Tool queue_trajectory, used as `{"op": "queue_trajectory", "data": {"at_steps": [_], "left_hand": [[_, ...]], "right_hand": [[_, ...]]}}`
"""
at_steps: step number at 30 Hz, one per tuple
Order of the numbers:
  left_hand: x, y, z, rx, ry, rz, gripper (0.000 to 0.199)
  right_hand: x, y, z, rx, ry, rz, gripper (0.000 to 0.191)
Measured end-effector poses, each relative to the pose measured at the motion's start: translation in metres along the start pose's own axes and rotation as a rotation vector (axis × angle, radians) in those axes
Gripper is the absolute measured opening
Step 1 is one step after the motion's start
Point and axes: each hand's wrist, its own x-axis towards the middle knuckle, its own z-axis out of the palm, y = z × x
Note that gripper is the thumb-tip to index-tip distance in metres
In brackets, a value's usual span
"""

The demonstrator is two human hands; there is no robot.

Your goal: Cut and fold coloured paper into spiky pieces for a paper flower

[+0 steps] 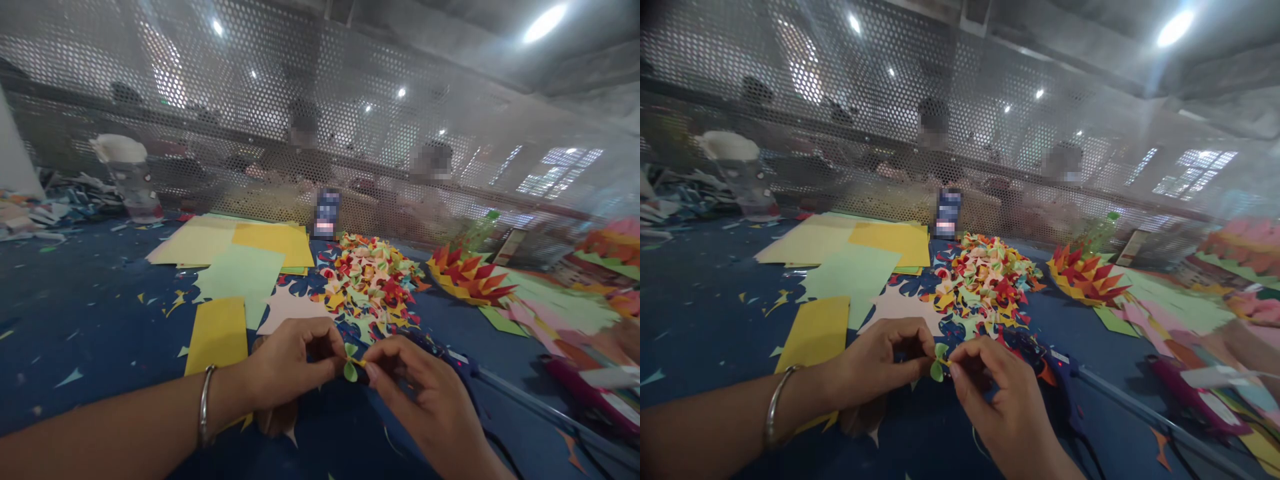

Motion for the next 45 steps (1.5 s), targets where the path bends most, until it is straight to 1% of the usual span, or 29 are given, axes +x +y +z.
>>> {"op": "queue_trajectory", "data": {"at_steps": [13,17,24,31,36,42,45], "left_hand": [[0.0,-0.0012,0.0013,0.014,0.007,-0.012,0.007],[-0.0001,-0.0027,0.0015,0.003,-0.001,-0.016,0.008],[0.0003,-0.0027,0.0008,0.01,-0.001,-0.012,0.01],[0.0004,-0.0022,0.0005,0.024,-0.013,-0.012,0.01],[0.0004,-0.0003,0.0008,0.023,-0.014,-0.023,0.009],[0.0014,-0.0017,0.0021,-0.085,0.029,-0.04,0.006],[0.0022,-0.005,0.0023,-0.147,0.044,-0.057,0.007]], "right_hand": [[0.0005,0.0009,0.0009,0.253,-0.099,0.221,0.017],[0.0021,0.0003,0.0019,0.25,-0.094,0.206,0.015],[0.0032,-0.0016,0.0026,0.163,-0.077,0.147,0.006],[0.0033,-0.0021,0.0016,0.131,-0.054,0.119,0.007],[0.0019,-0.0015,0.0009,0.147,-0.05,0.146,0.011],[0.0014,0.0005,-0.0009,0.181,-0.032,0.217,0.019],[0.0013,0.0014,-0.0006,0.207,-0.031,0.221,0.02]]}}
